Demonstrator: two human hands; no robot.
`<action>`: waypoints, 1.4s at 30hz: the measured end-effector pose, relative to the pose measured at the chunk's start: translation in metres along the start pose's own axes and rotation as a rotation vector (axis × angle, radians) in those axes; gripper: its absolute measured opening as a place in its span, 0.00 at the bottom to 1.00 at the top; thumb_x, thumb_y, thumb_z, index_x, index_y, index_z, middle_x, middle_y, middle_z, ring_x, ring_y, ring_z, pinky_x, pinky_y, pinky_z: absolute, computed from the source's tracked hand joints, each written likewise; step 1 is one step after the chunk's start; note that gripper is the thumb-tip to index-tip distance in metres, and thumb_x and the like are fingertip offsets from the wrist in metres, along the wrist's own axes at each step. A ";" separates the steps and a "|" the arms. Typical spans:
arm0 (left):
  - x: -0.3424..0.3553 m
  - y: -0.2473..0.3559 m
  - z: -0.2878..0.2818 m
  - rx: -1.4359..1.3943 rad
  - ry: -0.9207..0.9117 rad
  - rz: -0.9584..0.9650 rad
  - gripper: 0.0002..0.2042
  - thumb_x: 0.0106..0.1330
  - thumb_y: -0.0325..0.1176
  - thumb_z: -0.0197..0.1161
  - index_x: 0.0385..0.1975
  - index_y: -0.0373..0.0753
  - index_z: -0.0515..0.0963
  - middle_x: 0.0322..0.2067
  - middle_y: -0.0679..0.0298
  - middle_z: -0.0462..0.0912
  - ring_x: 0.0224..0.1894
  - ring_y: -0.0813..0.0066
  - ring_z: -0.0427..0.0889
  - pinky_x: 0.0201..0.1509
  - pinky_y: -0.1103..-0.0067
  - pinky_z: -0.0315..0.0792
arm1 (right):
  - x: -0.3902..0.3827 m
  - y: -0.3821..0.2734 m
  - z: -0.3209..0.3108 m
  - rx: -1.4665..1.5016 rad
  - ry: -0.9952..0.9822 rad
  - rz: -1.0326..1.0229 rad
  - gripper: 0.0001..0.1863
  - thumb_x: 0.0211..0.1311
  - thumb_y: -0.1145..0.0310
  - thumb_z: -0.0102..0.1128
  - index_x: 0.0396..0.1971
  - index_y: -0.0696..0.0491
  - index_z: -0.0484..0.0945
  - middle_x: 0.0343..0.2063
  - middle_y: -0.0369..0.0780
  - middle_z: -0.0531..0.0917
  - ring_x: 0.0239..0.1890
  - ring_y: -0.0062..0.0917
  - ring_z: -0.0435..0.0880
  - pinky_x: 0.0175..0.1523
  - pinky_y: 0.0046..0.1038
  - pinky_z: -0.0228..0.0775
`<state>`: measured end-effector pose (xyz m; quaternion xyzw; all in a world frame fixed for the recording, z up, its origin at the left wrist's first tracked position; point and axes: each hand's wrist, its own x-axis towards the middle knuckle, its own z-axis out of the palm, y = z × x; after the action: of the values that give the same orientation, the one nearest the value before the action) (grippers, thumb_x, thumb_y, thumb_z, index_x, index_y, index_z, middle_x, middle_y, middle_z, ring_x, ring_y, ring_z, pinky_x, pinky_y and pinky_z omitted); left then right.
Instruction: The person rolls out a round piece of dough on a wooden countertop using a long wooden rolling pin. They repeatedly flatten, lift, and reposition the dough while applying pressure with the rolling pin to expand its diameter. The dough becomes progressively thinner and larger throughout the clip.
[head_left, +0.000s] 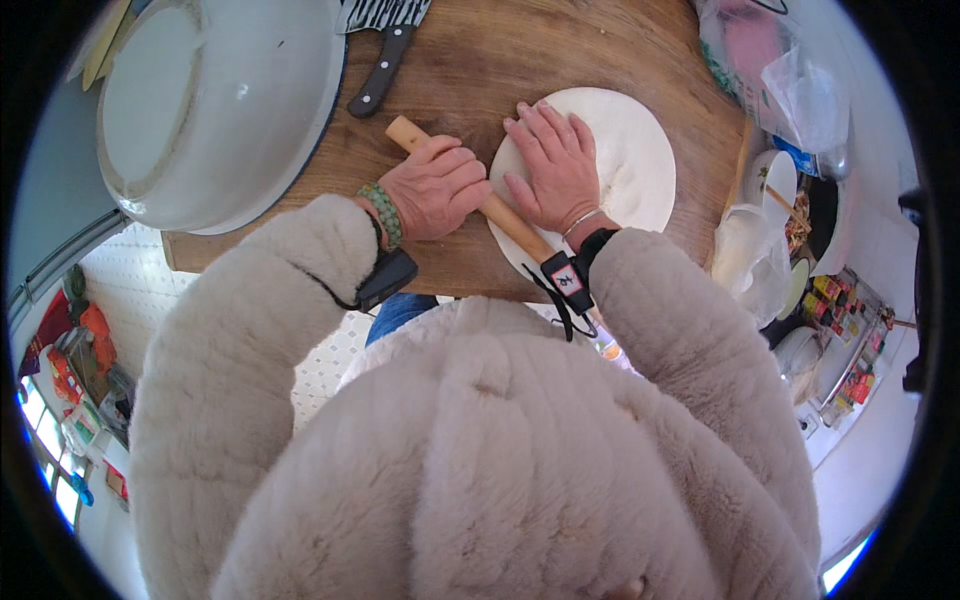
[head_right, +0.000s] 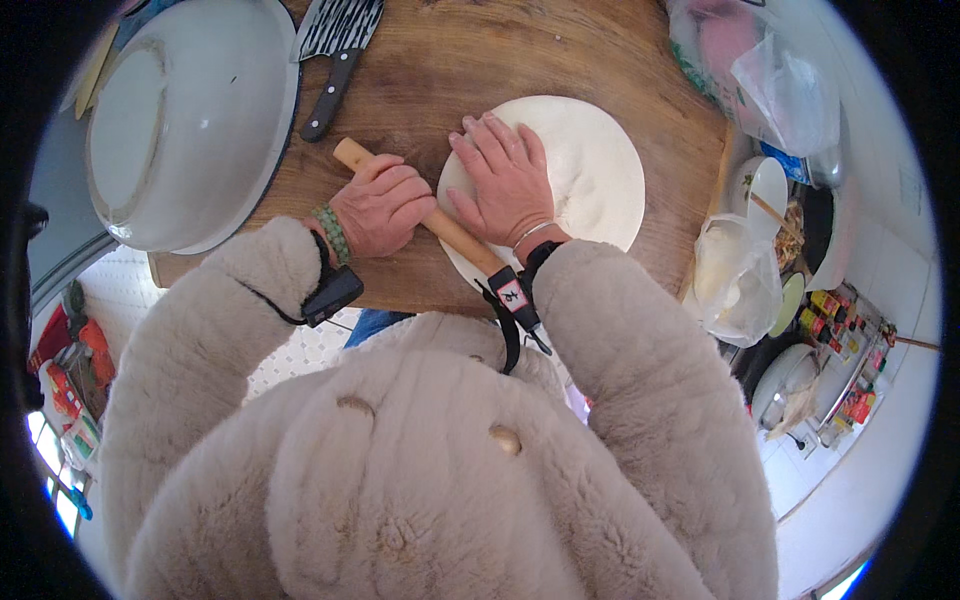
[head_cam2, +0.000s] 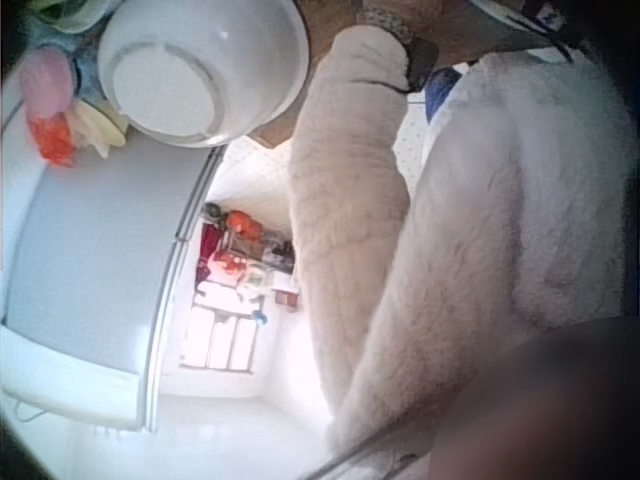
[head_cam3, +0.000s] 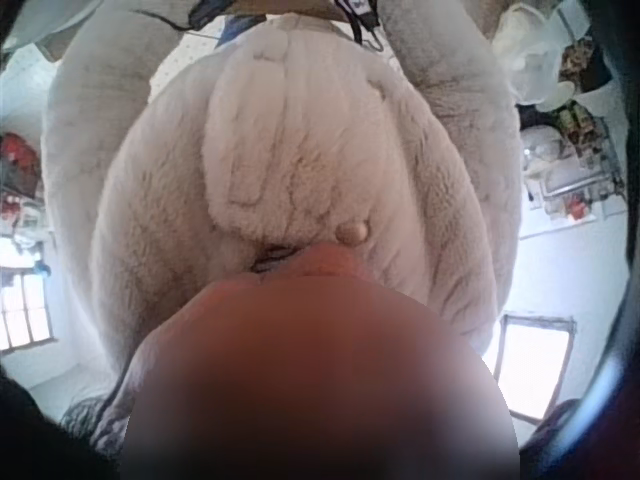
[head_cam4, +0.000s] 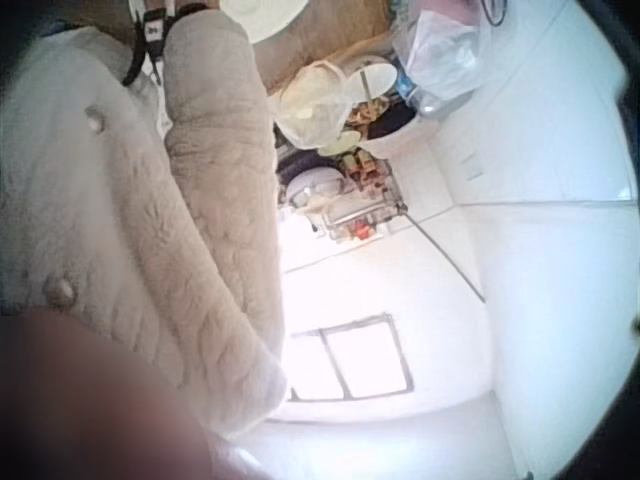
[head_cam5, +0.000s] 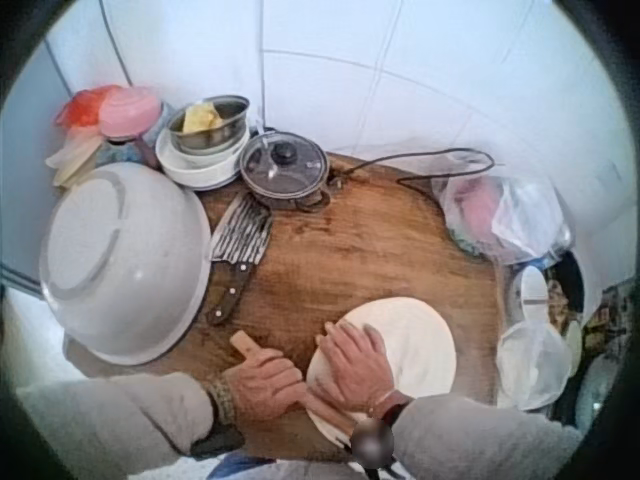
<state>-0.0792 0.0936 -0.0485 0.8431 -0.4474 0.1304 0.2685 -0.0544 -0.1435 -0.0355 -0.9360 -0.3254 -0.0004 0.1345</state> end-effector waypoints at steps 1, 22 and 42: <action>0.001 0.000 -0.001 -0.021 -0.004 0.005 0.17 0.46 0.27 0.63 0.40 0.40 0.77 0.40 0.61 0.79 0.47 0.61 0.79 0.60 0.63 0.68 | 0.003 -0.001 -0.003 -0.004 -0.014 0.012 0.34 0.56 0.48 0.59 0.62 0.48 0.72 0.65 0.41 0.70 0.70 0.36 0.62 0.73 0.47 0.46; -0.007 0.024 -0.005 0.102 -0.103 -0.171 0.25 0.42 0.31 0.69 0.45 0.41 0.75 0.46 0.60 0.77 0.53 0.59 0.75 0.65 0.59 0.64 | -0.002 0.005 -0.017 -0.057 -0.061 0.037 0.36 0.59 0.45 0.59 0.65 0.47 0.69 0.69 0.40 0.66 0.73 0.35 0.59 0.76 0.47 0.41; 0.000 0.028 -0.010 0.110 -0.155 -0.203 0.19 0.48 0.32 0.65 0.43 0.43 0.75 0.43 0.62 0.76 0.52 0.61 0.74 0.64 0.61 0.65 | 0.014 0.043 -0.008 -0.024 0.080 0.278 0.37 0.61 0.42 0.55 0.67 0.47 0.67 0.69 0.39 0.67 0.74 0.33 0.57 0.77 0.46 0.40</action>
<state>-0.1021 0.0864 -0.0307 0.9051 -0.3713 0.0614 0.1982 -0.0163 -0.1690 -0.0371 -0.9728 -0.1870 -0.0232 0.1349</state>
